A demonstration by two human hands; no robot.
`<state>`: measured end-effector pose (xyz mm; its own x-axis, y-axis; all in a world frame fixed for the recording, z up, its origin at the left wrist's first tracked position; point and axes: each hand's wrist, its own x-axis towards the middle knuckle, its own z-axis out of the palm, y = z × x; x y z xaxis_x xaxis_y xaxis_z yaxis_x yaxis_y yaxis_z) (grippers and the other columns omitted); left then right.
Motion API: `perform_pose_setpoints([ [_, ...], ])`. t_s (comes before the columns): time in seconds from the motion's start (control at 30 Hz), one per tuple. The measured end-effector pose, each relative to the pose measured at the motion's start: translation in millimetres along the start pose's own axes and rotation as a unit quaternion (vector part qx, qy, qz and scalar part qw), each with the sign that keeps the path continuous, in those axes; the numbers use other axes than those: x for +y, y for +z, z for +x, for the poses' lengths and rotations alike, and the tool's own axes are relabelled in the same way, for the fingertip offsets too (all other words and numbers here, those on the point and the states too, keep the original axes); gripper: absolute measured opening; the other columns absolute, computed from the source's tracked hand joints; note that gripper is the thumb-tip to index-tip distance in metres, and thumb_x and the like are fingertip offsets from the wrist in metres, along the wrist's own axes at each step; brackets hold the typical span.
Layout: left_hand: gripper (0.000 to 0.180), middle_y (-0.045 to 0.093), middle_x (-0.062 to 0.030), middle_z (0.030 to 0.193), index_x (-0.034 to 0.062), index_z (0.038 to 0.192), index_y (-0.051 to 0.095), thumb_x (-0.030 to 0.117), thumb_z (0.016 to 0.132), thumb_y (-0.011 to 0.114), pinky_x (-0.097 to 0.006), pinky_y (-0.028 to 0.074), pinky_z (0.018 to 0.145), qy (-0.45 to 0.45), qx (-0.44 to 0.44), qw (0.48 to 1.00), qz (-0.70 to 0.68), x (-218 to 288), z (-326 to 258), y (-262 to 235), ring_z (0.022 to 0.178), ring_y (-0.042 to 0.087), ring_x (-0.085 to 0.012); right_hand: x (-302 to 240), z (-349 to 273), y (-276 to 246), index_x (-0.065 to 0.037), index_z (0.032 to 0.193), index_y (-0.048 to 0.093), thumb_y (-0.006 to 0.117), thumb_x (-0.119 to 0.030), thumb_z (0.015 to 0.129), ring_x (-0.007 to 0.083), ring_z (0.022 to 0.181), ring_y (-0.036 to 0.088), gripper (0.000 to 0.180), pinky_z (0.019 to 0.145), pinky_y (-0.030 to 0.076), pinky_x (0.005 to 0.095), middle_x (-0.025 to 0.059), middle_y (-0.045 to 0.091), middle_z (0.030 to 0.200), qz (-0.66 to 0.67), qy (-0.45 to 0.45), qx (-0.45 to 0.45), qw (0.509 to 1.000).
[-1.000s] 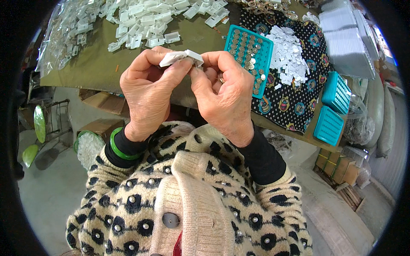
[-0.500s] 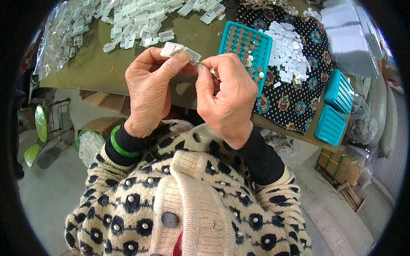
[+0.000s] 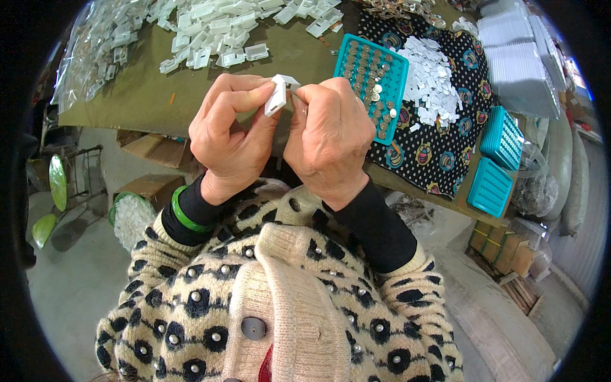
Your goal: The person repeatedly picks small white plastic housings and metal contacts from a table and tray, inserts the contacts into the housings, and places the assembled units back on the table. The process is repeated continuously throughout the clip.
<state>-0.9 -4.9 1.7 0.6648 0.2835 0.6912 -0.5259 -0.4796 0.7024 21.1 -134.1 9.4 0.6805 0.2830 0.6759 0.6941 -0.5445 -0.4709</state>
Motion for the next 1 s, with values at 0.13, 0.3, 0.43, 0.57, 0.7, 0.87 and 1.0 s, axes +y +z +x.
perform_pose_setpoints([
  [0.13, 0.013, 0.067, -0.0080, 0.078, 0.0010, 0.082, 0.063, -0.004, 0.076, 0.073, -0.026, 0.050, 0.058, -0.177, 0.011, 0.978, -0.109, 5.9, 0.5, -4.4, 0.065, 0.064, -0.0174, -2.0, -3.5, 1.4, -0.004, 0.090, 0.055, 0.068, 0.003, 0.078, 0.0305, 0.063, 0.056, 0.019, 0.052, 0.043, 0.0391, 0.0114, 0.051, 0.077, -0.011, 0.019, -0.024, 0.999],
  [0.3, 0.010, 0.068, -0.0078, 0.085, -0.0007, 0.093, 0.063, 0.007, 0.089, 0.069, -0.027, 0.054, 0.067, -0.488, 0.008, 0.770, -0.411, 8.2, 4.8, -15.3, 0.070, 0.065, -0.0143, -8.2, -1.4, -0.3, -0.003, 0.091, 0.055, 0.066, 0.002, 0.082, 0.0302, 0.059, 0.057, 0.015, 0.051, 0.044, 0.0361, 0.0114, 0.054, 0.074, 0.015, 0.065, -0.033, 0.997],
  [0.43, 0.013, 0.069, -0.0084, 0.089, 0.0011, 0.098, 0.064, 0.012, 0.092, 0.067, -0.027, 0.054, 0.068, -0.551, -0.025, 0.695, -0.462, 3.7, 7.1, -22.6, 0.074, 0.065, -0.0143, -13.7, 1.6, -4.1, -0.002, 0.092, 0.055, 0.064, -0.001, 0.088, 0.0224, 0.056, 0.058, 0.009, 0.050, 0.044, 0.0323, 0.0086, 0.056, 0.070, 0.055, 0.130, -0.059, 0.988],
  [0.57, 0.016, 0.068, -0.0076, 0.087, 0.0015, 0.104, 0.064, 0.012, 0.092, 0.066, -0.026, 0.053, 0.067, -0.574, -0.028, 0.668, -0.472, 4.9, 10.6, -23.3, 0.073, 0.065, -0.0133, -14.6, 5.4, -14.6, -0.001, 0.091, 0.054, 0.061, -0.008, 0.094, 0.0063, 0.054, 0.046, 0.010, 0.047, 0.038, 0.0257, -0.0025, 0.050, 0.066, 0.244, 0.328, -0.124, 0.904],
  [0.7, 0.025, 0.068, -0.0083, 0.087, 0.0007, 0.116, 0.060, 0.012, 0.094, 0.064, -0.027, 0.054, 0.067, -0.535, -0.006, 0.714, -0.451, 11.3, 14.6, -18.7, 0.071, 0.065, -0.0140, -11.6, 10.0, -28.2, -0.004, 0.096, 0.058, 0.060, -0.012, 0.095, 0.0064, 0.051, 0.035, 0.009, 0.046, 0.029, 0.0203, -0.0006, 0.047, 0.070, 0.567, 0.547, -0.134, 0.601],
  [0.87, 0.030, 0.068, -0.0105, 0.092, -0.0006, 0.123, 0.055, 0.011, 0.096, 0.060, -0.029, 0.057, 0.070, -0.479, -0.018, 0.712, -0.513, 15.0, 18.3, -18.8, 0.072, 0.066, -0.0162, -15.3, 13.6, -30.5, 0.001, 0.111, 0.058, 0.057, -0.012, 0.095, 0.0101, 0.063, 0.051, 0.021, 0.054, 0.040, 0.0229, 0.0048, 0.060, 0.084, 0.547, 0.533, -0.129, 0.633],
  [1.0, 0.021, 0.067, -0.0093, 0.092, -0.0019, 0.112, 0.058, 0.009, 0.094, 0.063, -0.029, 0.058, 0.071, -0.474, -0.023, 0.739, -0.479, 18.4, 18.2, -15.2, 0.075, 0.066, -0.0154, -23.1, 14.3, -31.8, 0.006, 0.113, 0.056, 0.055, -0.012, 0.093, 0.0146, 0.092, 0.062, 0.027, 0.081, 0.049, 0.0287, 0.0094, 0.064, 0.101, 0.441, 0.428, -0.110, 0.781],
])
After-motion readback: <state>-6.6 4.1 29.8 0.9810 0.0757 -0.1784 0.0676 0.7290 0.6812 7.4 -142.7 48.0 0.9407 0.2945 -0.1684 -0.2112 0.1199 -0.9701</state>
